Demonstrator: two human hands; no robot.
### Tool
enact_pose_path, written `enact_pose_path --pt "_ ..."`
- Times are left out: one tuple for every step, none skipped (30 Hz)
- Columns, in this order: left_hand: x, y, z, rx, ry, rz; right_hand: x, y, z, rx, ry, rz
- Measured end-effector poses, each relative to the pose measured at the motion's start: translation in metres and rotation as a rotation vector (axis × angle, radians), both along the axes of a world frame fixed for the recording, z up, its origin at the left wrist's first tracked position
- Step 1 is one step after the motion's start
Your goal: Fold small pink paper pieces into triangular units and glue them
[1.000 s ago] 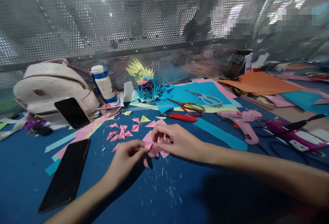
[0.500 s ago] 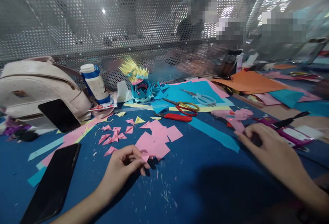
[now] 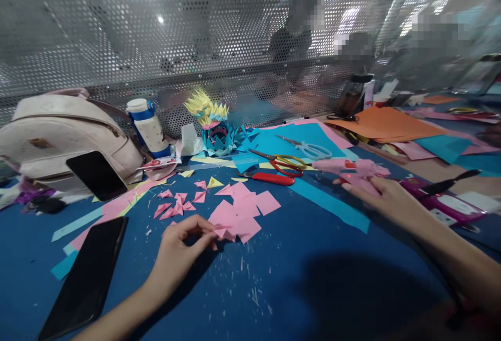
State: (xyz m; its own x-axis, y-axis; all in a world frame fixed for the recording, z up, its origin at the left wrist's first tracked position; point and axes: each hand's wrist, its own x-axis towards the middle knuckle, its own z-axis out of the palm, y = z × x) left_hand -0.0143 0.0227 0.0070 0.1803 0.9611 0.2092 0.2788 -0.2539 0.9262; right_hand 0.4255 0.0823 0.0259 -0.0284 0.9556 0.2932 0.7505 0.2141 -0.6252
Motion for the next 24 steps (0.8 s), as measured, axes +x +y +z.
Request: enact_pose_path --pt "-0.001 0.001 0.000 0.010 0.011 0.008 -0.009 -0.002 0.005 -0.050 0.000 0.030" --pt "-0.001 0.003 0.000 0.017 0.017 0.013 -0.020 -0.004 0.009 -0.126 0.055 0.095" --pt "-0.002 0.004 0.000 0.023 0.021 0.015 -0.033 -0.006 0.014 -0.228 0.127 0.210" --pt "-0.002 0.005 -0.001 0.028 0.021 0.015 -0.048 -0.007 0.018 -0.313 0.195 0.342" --pt "-0.003 0.007 -0.001 0.033 0.021 0.014 -0.063 -0.008 0.021 -0.393 0.244 0.458" --pt "-0.004 0.008 -0.002 0.036 0.021 0.014 -0.079 -0.009 0.024 -0.476 0.268 0.557" --pt "-0.004 0.008 -0.003 0.040 0.022 0.015 -0.094 -0.008 0.025 -0.531 0.296 0.641" --pt "-0.005 0.009 -0.004 0.043 0.023 0.017 -0.107 -0.007 0.025 -0.577 0.326 0.711" --pt "-0.006 0.009 -0.005 0.046 0.024 0.019 -0.119 -0.005 0.024 -0.609 0.366 0.764" --pt "-0.006 0.010 -0.006 0.048 0.026 0.021 -0.129 -0.002 0.022 -0.642 0.384 0.800" --pt "-0.007 0.010 -0.007 0.049 0.028 0.022 -0.136 0.001 0.019 -0.671 0.389 0.814" --pt "-0.007 0.010 -0.007 0.050 0.030 0.022 -0.142 0.004 0.015 -0.674 0.391 0.815" --pt "-0.007 0.010 -0.008 0.050 0.032 0.021 -0.145 0.006 0.010 -0.675 0.397 0.830" --pt "-0.007 0.010 -0.008 0.051 0.033 0.020 -0.148 0.009 0.005 -0.682 0.416 0.827" --pt "-0.007 0.010 -0.008 0.052 0.032 0.019 -0.149 0.011 0.001 -0.704 0.456 0.823" --pt "-0.007 0.011 -0.008 0.053 0.030 0.016 -0.149 0.012 -0.004 -0.734 0.513 0.816" --pt "-0.007 0.011 -0.007 0.054 0.028 0.013 -0.148 0.013 -0.008 -0.769 0.573 0.801" --pt "-0.006 0.011 -0.007 0.056 0.025 0.010 -0.147 0.014 -0.011 -0.796 0.621 0.788" --pt "-0.006 0.012 -0.007 0.058 0.023 0.008 -0.146 0.014 -0.014 -0.817 0.650 0.778" --pt "-0.006 0.012 -0.007 0.061 0.020 0.006 -0.145 0.015 -0.016 -0.827 0.659 0.771" --pt "-0.005 0.012 -0.007 0.063 0.019 0.005 -0.143 0.016 -0.018 -0.828 0.655 0.774" --pt "-0.005 0.013 -0.007 0.064 0.019 0.005 -0.142 0.016 -0.018 -0.828 0.643 0.781" --pt "-0.005 0.013 -0.007 0.065 0.021 0.006 -0.141 0.017 -0.018 -0.828 0.632 0.792" --pt "-0.004 0.013 -0.007 0.065 0.024 0.008 -0.140 0.017 -0.017 -0.828 0.620 0.799"
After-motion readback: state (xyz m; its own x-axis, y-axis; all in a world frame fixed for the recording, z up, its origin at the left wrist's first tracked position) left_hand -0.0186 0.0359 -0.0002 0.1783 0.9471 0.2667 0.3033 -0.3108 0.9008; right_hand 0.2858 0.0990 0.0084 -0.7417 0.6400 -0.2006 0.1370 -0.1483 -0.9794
